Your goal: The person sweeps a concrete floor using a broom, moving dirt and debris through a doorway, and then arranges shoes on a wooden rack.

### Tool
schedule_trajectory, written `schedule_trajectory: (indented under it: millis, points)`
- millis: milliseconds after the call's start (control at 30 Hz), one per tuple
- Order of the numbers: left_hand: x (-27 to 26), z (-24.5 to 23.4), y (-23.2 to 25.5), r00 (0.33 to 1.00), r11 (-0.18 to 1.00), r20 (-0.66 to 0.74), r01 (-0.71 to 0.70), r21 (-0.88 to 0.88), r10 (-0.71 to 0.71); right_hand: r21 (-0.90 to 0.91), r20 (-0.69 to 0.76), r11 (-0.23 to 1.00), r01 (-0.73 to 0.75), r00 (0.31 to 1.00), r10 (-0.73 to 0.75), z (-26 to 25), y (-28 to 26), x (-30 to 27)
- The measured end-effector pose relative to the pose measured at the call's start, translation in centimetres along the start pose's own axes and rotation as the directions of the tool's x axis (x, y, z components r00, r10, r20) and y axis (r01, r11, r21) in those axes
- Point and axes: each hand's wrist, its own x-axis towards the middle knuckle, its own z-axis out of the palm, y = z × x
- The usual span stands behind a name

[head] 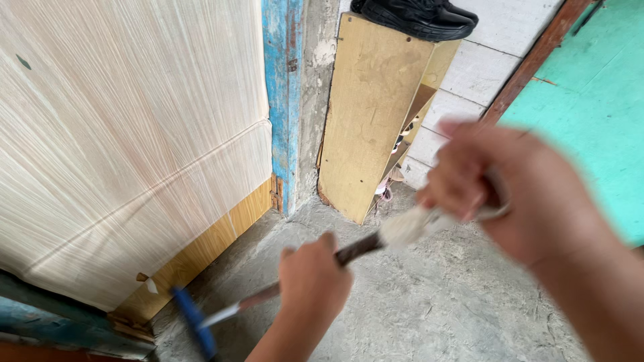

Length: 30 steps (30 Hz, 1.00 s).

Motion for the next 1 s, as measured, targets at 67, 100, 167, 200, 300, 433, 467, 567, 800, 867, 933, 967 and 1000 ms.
schedule_trajectory:
  millis: [67, 100, 167, 200, 300, 433, 467, 567, 800, 867, 933, 967, 1000]
  points:
    - [-0.1, 2.8, -5.8, 0.998, 1.000, -0.055, 0.006, -0.004, -0.006, -0.206, -0.233, 0.967, -0.152, 0.967, 0.103, 3.8, 5.1, -0.1]
    - [-0.1, 4.1, -8.5, 0.999, 0.998, -0.041, 0.031, -0.054, -0.034, -0.182, -0.289, 0.941, -0.284, 0.931, 0.225, 6.4, 8.0, -0.2]
    - [0.9, 6.0, -12.2, 0.999, 0.994, -0.019, 0.041, -0.100, -0.043, -0.146, -0.360, 0.901, -0.408, 0.870, 0.336, 10.2, 10.9, -0.1]
    - [1.7, 6.6, -13.3, 1.000, 0.995, -0.023, -0.010, -0.096, 0.008, -0.156, -0.332, 0.911, -0.382, 0.889, 0.316, 11.5, 11.4, -0.2]
    - [5.1, 7.8, -12.7, 0.988, 0.973, -0.051, -0.156, -0.168, 0.149, -0.238, -0.412, 0.881, -0.409, 0.864, 0.290, 12.6, 10.3, 0.3]
    - [9.4, 5.0, -8.0, 0.973, 0.923, -0.038, -0.227, -0.311, 0.226, -0.398, -0.587, 0.780, -0.483, 0.787, 0.188, 11.7, 7.9, 2.1]
    - [9.7, 3.8, -6.7, 0.979, 0.927, -0.011, -0.197, -0.320, 0.204, -0.416, -0.507, 0.828, -0.377, 0.851, 0.133, 11.0, 6.8, 2.5]
    - [9.2, -0.3, -3.3, 0.958, 0.894, -0.106, -0.288, -0.342, 0.268, -0.307, -0.586, 0.926, -0.221, 0.811, -0.001, 8.4, 1.6, 3.8]
    - [7.3, 3.5, -9.4, 0.968, 0.935, -0.227, -0.173, -0.309, 0.104, -0.197, -0.561, 0.919, -0.343, 0.808, 0.181, 7.9, 3.7, 6.0]
    - [7.8, 6.5, -12.3, 0.986, 0.969, -0.158, -0.089, -0.230, 0.052, -0.137, -0.528, 0.857, -0.497, 0.768, 0.361, 9.7, 8.1, 5.9]
    - [9.7, 8.2, -13.3, 0.988, 0.969, -0.101, -0.137, -0.205, 0.118, -0.136, -0.518, 0.878, -0.458, 0.789, 0.331, 10.4, 10.0, 5.3]
    - [10.2, 8.8, -13.1, 0.983, 0.965, -0.057, -0.181, -0.191, 0.174, -0.151, -0.498, 0.897, -0.414, 0.816, 0.293, 10.4, 10.2, 5.2]
    - [10.9, 9.1, -12.2, 0.982, 0.962, -0.050, -0.186, -0.198, 0.180, -0.153, -0.508, 0.894, -0.421, 0.810, 0.294, 9.9, 9.9, 5.4]
